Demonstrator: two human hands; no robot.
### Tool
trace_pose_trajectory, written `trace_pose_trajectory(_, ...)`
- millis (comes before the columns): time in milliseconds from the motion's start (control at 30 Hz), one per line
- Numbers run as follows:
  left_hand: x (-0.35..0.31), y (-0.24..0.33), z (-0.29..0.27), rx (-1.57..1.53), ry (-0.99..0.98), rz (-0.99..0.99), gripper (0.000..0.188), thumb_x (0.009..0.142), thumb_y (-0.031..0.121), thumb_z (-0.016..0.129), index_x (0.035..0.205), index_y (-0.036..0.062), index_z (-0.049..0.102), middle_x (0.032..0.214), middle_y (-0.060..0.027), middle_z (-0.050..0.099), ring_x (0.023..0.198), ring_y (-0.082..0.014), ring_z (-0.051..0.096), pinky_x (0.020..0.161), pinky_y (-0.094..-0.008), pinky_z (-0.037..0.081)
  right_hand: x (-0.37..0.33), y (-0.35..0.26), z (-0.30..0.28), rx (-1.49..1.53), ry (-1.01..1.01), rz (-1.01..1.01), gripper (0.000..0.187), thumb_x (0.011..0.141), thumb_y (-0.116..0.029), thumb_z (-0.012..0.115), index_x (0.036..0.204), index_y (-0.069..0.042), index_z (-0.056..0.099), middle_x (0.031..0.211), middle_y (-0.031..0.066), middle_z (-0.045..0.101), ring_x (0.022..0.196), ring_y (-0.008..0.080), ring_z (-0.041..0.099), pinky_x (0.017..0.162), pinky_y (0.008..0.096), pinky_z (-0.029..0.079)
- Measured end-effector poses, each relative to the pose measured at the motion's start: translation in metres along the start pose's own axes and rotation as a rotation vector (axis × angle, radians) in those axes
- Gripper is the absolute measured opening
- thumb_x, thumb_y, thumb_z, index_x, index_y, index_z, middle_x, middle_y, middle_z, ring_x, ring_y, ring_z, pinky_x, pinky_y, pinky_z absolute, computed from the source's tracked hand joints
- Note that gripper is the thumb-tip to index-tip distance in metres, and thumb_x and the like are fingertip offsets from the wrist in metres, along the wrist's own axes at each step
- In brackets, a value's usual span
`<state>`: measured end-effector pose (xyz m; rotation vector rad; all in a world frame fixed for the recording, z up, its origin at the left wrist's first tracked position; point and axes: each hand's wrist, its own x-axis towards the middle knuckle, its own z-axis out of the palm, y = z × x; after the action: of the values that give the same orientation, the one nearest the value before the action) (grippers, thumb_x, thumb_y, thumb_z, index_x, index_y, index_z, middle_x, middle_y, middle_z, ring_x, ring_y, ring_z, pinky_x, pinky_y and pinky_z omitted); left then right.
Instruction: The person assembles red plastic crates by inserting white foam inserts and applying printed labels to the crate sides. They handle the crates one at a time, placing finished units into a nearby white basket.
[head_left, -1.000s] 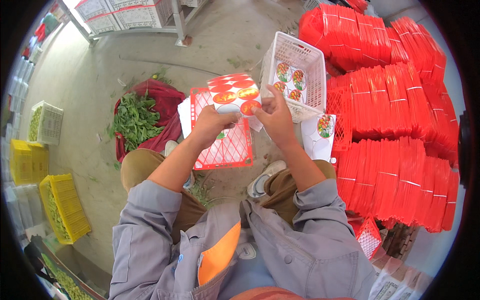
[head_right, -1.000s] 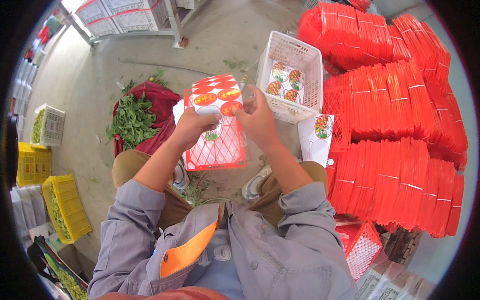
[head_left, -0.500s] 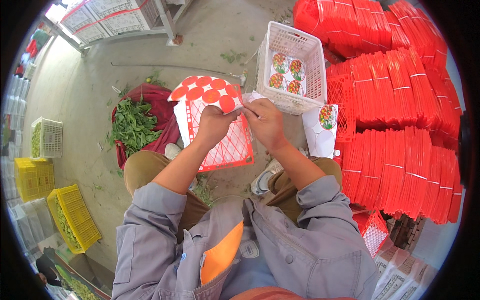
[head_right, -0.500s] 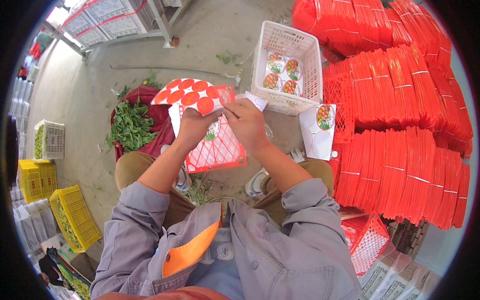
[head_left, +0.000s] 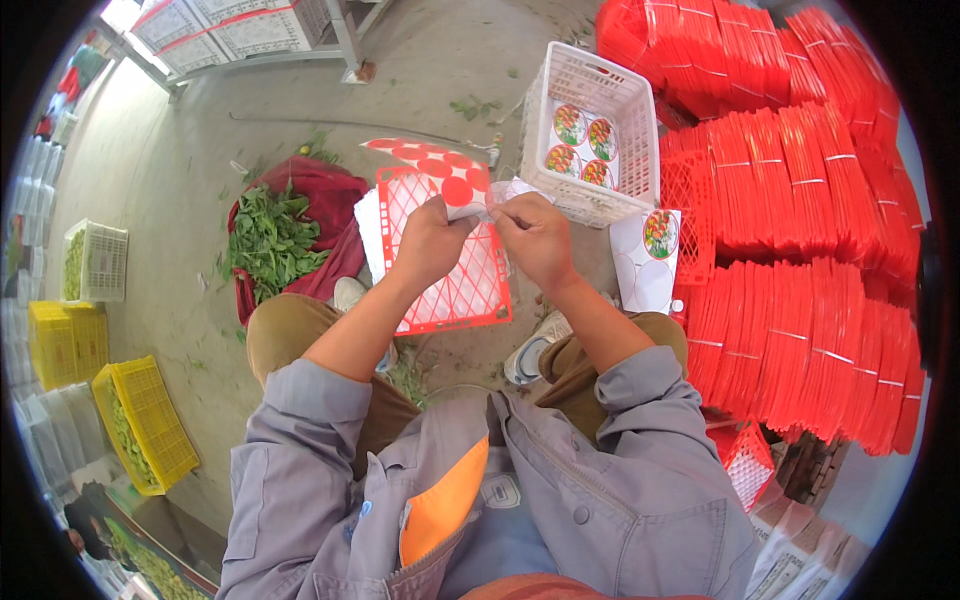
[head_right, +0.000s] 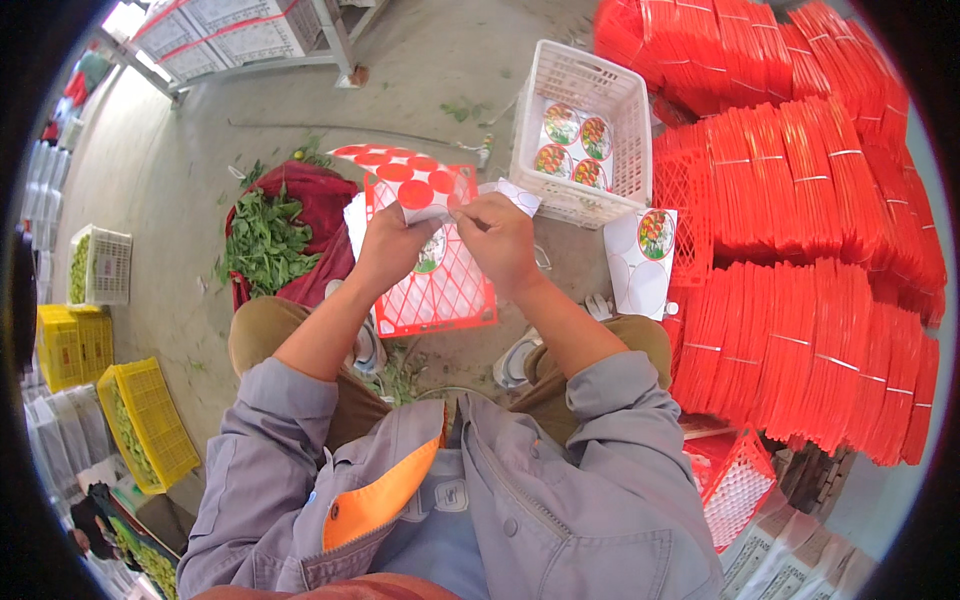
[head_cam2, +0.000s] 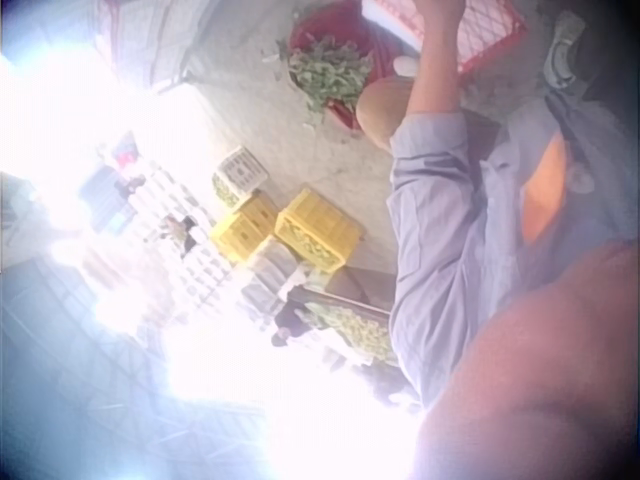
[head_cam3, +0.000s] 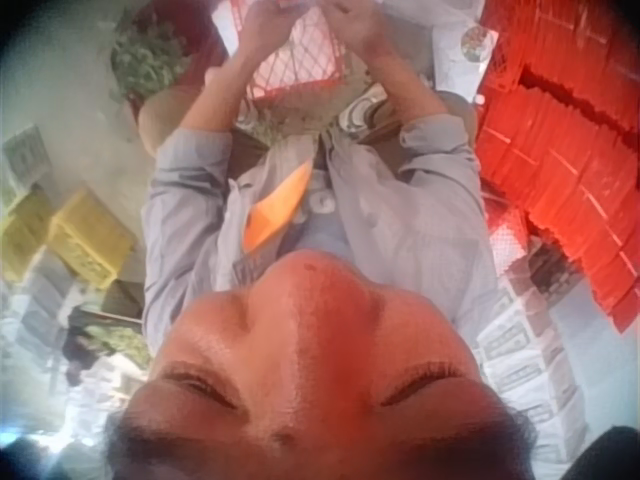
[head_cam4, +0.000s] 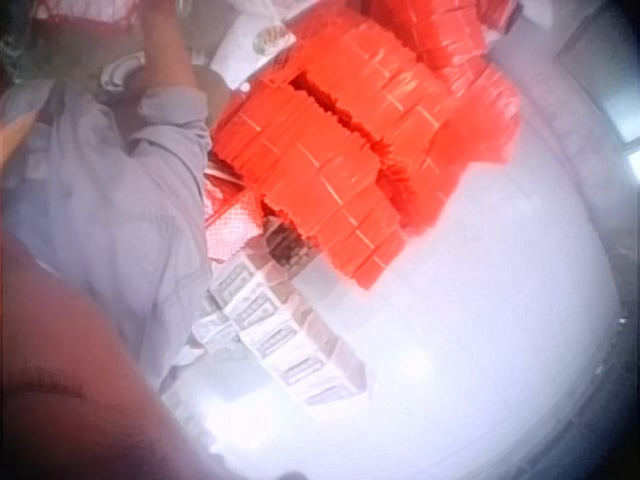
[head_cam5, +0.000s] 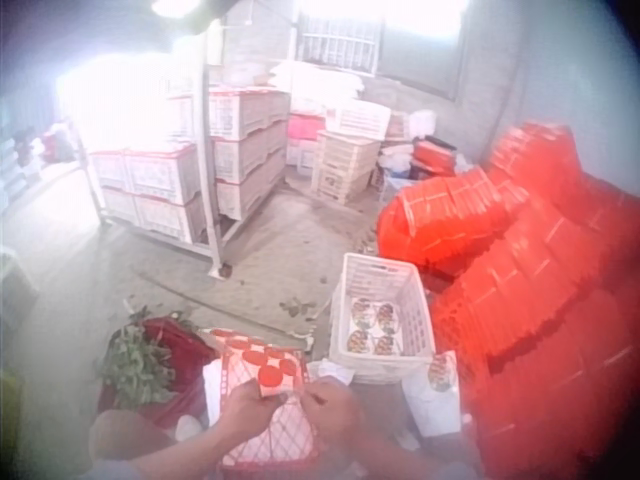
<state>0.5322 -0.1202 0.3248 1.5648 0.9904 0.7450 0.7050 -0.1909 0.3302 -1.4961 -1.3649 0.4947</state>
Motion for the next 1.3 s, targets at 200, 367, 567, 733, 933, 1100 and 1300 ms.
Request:
trace_pose_trajectory(200,0.009,-0.004,-0.015,-0.119,0.052,-0.134,0.016,0.09,0.007,0.069,0.104,-0.0015,0.071,0.086,-0.0013,0.069,0.075,-0.0093,0.06,0.069,-0.0296,0.049,0.004,0.008,0.005,0.123,-0.003,0.198,0.013,0.089,-0.007,0.074,0.101,-0.002,0.076,0.087,0.0022,0.067,0.076,0.0094,0.061,0.067,0.0253,0.049)
trace_pose_trajectory(367,0.003,-0.012,-0.012,-0.034,-0.005,-0.248,0.015,0.089,0.008,0.07,0.101,-0.0011,0.072,0.081,0.0,0.066,0.073,-0.0084,0.058,0.065,-0.0293,0.046,-0.002,0.0,0.015,0.039,-0.058,0.023,0.019,0.089,-0.008,0.075,0.107,-0.003,0.074,0.086,0.0027,0.066,0.074,0.0089,0.061,0.067,0.0244,0.05)
trace_pose_trajectory(567,0.004,-0.013,-0.016,0.032,-0.017,-0.216,0.021,0.087,0.014,0.071,0.096,-0.0048,0.072,0.08,-0.0088,0.068,0.074,-0.0167,0.063,0.065,-0.0337,0.048,0.004,-0.001,0.025,-0.006,-0.014,0.113,0.015,0.086,-0.011,0.079,0.1,-0.004,0.075,0.083,0.0046,0.069,0.069,0.0099,0.06,0.064,0.0264,0.05)
trace_pose_trajectory(733,0.012,-0.016,-0.029,0.054,0.055,-0.185,0.023,0.081,0.015,0.069,0.096,-0.0026,0.072,0.084,-0.0186,0.073,0.076,-0.0276,0.07,0.069,-0.0405,0.053,0.006,-0.003,0.02,0.262,-0.096,0.509,0.014,0.093,-0.015,0.073,0.1,-0.003,0.076,0.085,0.0064,0.075,0.064,0.0067,0.058,0.06,0.0232,0.047)
trace_pose_trajectory(933,0.026,-0.013,-0.068,-0.198,0.263,-0.257,0.019,0.081,0.003,0.067,0.099,-0.0013,0.072,0.081,-0.0038,0.067,0.07,-0.0113,0.058,0.066,-0.0291,0.046,-0.016,0.001,0.011,0.549,-0.044,0.548,0.018,0.095,-0.014,0.071,0.103,0.002,0.074,0.089,0.0063,0.075,0.067,0.0061,0.06,0.059,0.022,0.046)
trace_pose_trajectory(1100,0.026,-0.009,-0.09,-0.299,0.452,-0.241,0.015,0.081,0.002,0.067,0.095,-0.0011,0.067,0.082,-0.0033,0.066,0.072,-0.0114,0.058,0.067,-0.027,0.046,-0.077,0.054,0.046,0.309,-0.002,0.479,0.016,0.096,-0.012,0.069,0.102,0.002,0.074,0.091,0.0066,0.074,0.072,0.0101,0.064,0.067,0.0249,0.051)
trace_pose_trajectory(1300,0.028,0.003,-0.073,-0.177,0.445,-0.209,0.03,0.076,0.0,0.059,0.103,-0.0034,0.071,0.097,-0.012,0.074,0.09,-0.0209,0.068,0.077,-0.0338,0.051,-0.175,0.128,0.117,-0.039,-0.057,0.658,0.022,0.09,-0.018,0.073,0.105,-0.002,0.074,0.095,0.0082,0.075,0.082,0.0151,0.069,0.078,0.0308,0.055)
